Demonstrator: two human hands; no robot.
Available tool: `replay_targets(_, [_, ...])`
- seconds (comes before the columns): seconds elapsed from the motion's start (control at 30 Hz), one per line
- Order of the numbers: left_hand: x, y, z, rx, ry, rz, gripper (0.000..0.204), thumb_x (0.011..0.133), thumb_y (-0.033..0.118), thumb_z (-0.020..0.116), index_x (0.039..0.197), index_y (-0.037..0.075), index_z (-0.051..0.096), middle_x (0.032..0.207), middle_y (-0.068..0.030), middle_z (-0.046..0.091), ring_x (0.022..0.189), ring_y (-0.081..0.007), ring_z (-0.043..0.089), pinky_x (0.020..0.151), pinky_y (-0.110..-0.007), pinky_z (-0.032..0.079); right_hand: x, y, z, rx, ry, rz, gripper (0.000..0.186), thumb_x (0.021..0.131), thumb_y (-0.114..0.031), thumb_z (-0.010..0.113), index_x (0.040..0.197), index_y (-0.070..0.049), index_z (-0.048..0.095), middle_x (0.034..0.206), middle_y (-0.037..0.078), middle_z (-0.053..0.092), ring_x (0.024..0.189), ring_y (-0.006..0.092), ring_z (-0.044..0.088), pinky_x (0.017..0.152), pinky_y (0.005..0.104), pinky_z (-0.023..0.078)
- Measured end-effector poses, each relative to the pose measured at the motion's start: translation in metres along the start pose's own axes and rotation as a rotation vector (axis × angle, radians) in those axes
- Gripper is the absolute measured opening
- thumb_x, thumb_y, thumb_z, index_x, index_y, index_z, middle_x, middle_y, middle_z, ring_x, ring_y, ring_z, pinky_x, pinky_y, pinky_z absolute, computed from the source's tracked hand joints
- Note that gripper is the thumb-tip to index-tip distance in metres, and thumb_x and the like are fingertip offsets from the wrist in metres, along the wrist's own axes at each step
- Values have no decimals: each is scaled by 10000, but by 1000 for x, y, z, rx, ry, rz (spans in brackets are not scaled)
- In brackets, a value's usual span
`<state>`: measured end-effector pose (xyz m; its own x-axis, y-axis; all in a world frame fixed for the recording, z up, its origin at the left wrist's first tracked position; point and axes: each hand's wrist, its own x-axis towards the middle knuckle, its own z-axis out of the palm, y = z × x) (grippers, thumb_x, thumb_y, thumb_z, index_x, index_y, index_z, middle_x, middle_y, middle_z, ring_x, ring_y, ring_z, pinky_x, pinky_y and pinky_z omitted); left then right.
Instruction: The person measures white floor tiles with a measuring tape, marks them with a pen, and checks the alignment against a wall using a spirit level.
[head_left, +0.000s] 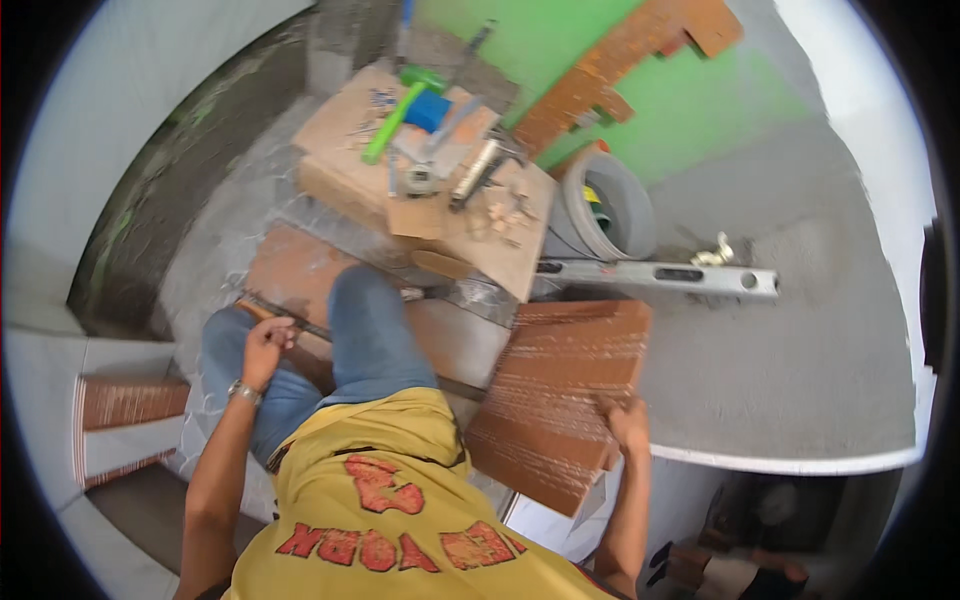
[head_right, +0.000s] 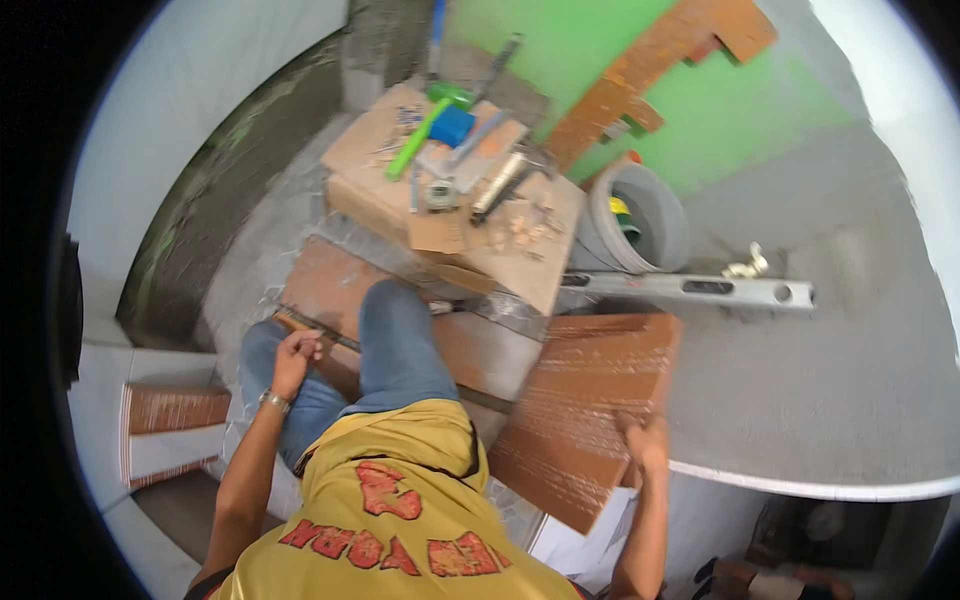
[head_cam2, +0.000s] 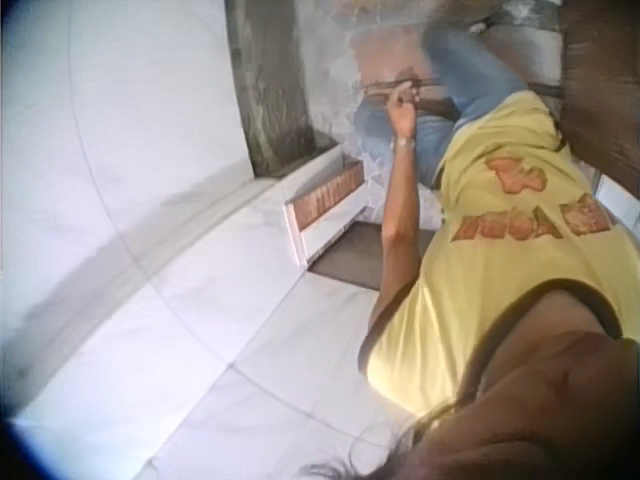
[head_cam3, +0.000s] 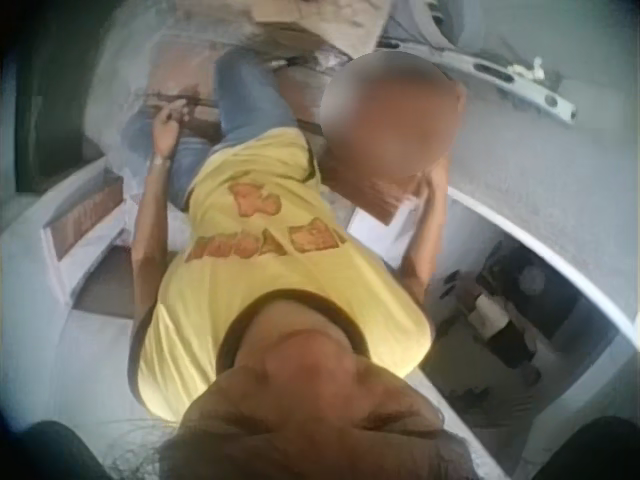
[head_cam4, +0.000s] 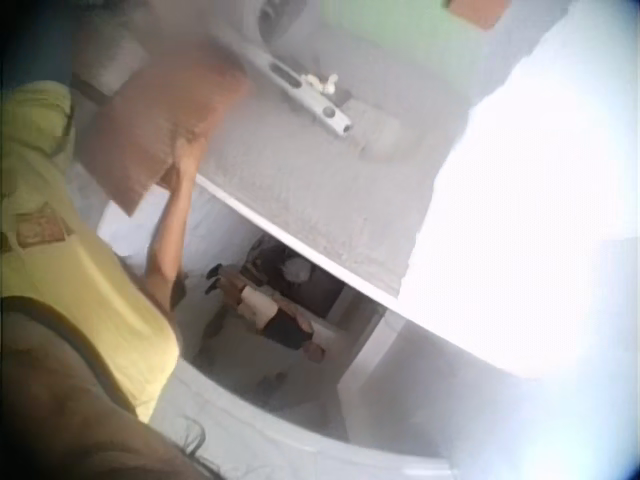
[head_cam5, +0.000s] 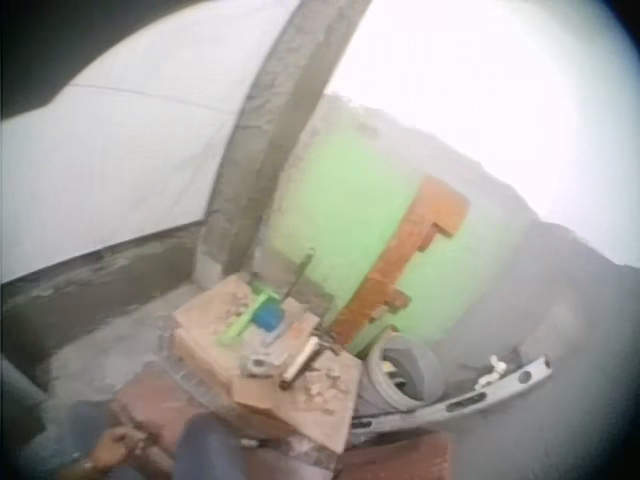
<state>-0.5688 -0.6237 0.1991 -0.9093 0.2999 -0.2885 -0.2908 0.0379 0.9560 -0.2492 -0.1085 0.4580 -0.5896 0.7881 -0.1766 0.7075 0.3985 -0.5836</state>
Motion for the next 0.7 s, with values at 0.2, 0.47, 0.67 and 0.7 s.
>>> replay_targets(0.2, [-33,60,51,-20,-110,66,224,980,33,559,1152,18,703,985,-81,716,879,-140,678,788,-291,561,-73,-97,-55,-207,0,66,201,838,-79,676,949,78,737,843,132,738,766,179,643,704,369,521])
replay_targets(0.47, [-100,165,134,-155,-859,61,447,1051,358,521,1337,24,603,1135,-108,691,1042,-167,657,902,-321,535,-108,-180,-101,-515,80,-325,422,799,-127,777,1113,91,600,856,85,666,734,149,615,646,336,504])
replay_targets(0.67, [-147,199,153,-554,-823,-562,760,1038,621,351,1564,72,325,1462,-171,504,1264,-315,571,995,-456,509,-171,-362,-82,-512,-195,-610,278,946,-203,694,1020,64,707,856,167,757,777,306,720,759,368,539])
replay_targets(0.7, [-152,210,150,-537,-800,-557,760,1038,621,351,1564,72,325,1462,-171,504,1264,-315,571,995,-456,509,-175,-372,-75,-487,-203,-624,278,946,-203,694,1020,64,707,856,167,757,777,306,720,759,368,539])
